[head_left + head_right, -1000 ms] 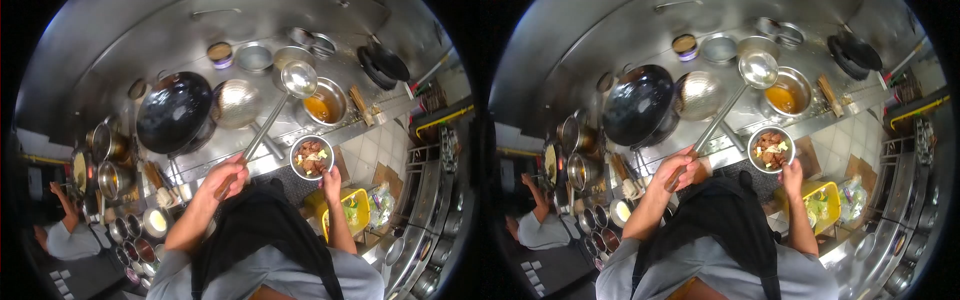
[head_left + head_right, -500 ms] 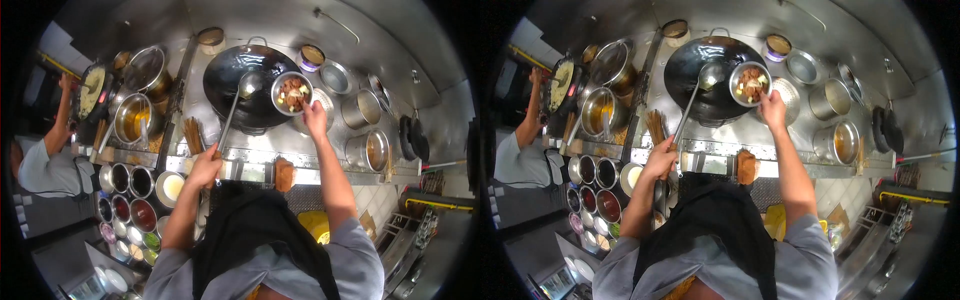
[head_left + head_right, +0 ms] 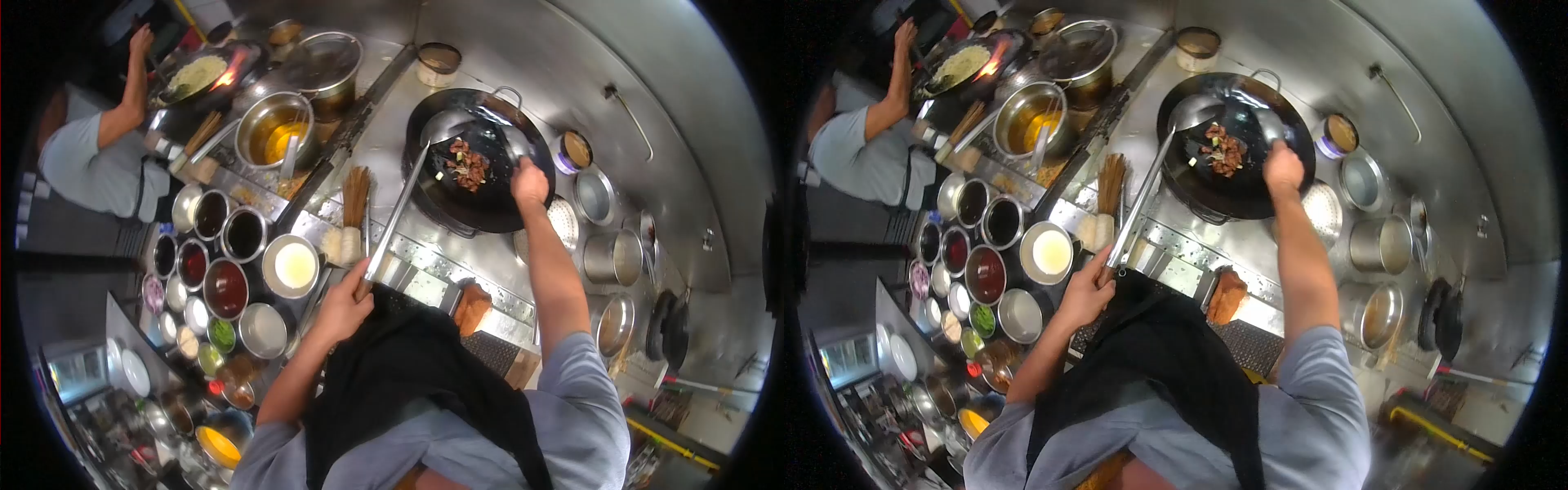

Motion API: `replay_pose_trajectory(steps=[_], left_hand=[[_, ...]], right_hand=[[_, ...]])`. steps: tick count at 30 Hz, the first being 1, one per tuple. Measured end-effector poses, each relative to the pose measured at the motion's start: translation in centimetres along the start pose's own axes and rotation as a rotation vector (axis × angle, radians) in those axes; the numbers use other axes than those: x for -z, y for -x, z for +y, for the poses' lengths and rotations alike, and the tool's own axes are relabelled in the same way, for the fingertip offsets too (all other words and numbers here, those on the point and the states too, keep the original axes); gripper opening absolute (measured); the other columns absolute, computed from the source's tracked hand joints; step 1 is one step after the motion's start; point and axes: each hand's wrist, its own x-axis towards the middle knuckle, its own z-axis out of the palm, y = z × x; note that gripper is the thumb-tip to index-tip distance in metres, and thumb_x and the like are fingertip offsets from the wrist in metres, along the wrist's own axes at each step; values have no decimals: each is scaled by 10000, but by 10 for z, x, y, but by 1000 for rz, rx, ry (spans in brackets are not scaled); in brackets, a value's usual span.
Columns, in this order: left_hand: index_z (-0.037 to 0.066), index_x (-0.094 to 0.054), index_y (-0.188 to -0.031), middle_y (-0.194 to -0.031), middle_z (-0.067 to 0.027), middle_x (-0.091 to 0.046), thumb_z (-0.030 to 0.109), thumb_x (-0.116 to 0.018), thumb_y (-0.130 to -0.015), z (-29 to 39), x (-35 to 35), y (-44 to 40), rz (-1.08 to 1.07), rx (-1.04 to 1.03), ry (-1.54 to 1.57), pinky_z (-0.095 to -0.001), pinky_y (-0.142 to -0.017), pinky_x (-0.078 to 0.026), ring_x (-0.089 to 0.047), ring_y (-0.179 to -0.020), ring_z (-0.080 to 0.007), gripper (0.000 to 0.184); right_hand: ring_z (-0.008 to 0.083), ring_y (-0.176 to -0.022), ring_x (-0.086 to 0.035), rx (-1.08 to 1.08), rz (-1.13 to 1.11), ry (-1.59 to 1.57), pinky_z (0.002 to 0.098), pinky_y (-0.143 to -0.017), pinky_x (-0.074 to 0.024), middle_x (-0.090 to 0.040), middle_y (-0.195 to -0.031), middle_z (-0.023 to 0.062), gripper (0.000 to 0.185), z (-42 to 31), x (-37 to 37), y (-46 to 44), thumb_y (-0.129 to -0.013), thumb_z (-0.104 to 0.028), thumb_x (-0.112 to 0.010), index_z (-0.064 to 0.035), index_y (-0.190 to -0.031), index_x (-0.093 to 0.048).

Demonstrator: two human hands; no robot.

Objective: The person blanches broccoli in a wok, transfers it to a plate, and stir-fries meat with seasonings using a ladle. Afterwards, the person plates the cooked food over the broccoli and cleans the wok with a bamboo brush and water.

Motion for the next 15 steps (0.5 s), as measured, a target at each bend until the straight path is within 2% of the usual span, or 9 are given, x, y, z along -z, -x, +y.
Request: replay_pose_trajectory(steps=[1,2,3,5,6,7,8,11,15], left_hand=[[108,-390,-1501,-758,-106,-635,56,-608,-882,2,1,13,-59,142,230,-345,-557,-504,-636,-599,-199,658],[106,-353,-1525,-729,-34,-554,-28,-569,-899,-7,-3,26,-54,103,446,-274,-468,-452,-544,-545,-84,676],[106,-353,-1525,-729,-34,-554,-28,-569,-899,-3,-3,40,-24,110,451,-274,-468,-452,-544,-545,-84,676],[107,-289,-1549,-730,-42,-535,-76,-547,-900,8,2,76,-11,44,765,-273,-462,-460,-531,-520,-123,722],[101,-235,-1563,-727,-47,-513,-94,-541,-901,7,3,95,-10,-5,849,-276,-458,-467,-517,-511,-139,756],[79,-198,-1565,-676,-49,-472,-20,-582,-905,7,2,114,25,-46,920,-273,-434,-440,-488,-460,-151,770],[88,-196,-1567,-676,-51,-474,13,-593,-907,11,0,133,94,-43,983,-277,-428,-436,-482,-451,-153,774],[108,-188,-1572,-672,-54,-474,89,-611,-909,16,-1,179,284,-41,1061,-283,-417,-426,-473,-432,-159,786],[111,-184,-1566,-669,-41,-489,52,-555,-905,1,5,208,651,-13,1090,-274,-387,-430,-486,-424,-142,761]], right_hand=[[432,-952,-667,24,28,0,531,-831,-524,-699,-983,228,165,8,4,0,-912,-221,-601,-105,-1022,-643],[452,-941,-657,46,88,-61,546,-825,-513,-693,-958,239,162,16,8,2,-900,-226,-623,-97,-997,-632],[456,-946,-653,10,98,-57,545,-829,-511,-689,-953,247,176,23,13,5,-888,-242,-642,-90,-976,-627],[491,-837,-625,73,267,-201,532,-758,-500,-667,-835,241,216,62,-12,-4,-871,-259,-670,-60,-932,-613],[405,-698,-642,244,434,-200,488,-675,-504,-648,-729,189,182,82,-24,-7,-882,-211,-661,-39,-892,-601],[241,-583,-624,-14,178,-720,395,-554,-512,-632,-671,116,132,100,-38,-14,-887,-153,-658,-45,-848,-593],[113,-539,-572,-193,131,-1087,292,-464,-484,-624,-667,68,126,84,-17,3,-895,-106,-653,-79,-804,-570],[115,-514,-558,-328,72,-1453,261,-460,-487,-649,-701,96,121,97,-10,27,-898,-89,-653,-79,-879,-534],[113,-522,-536,-404,72,-1630,269,-501,-469,-660,-739,87,116,113,-6,58,-906,-112,-643,-90,-956,-540]])
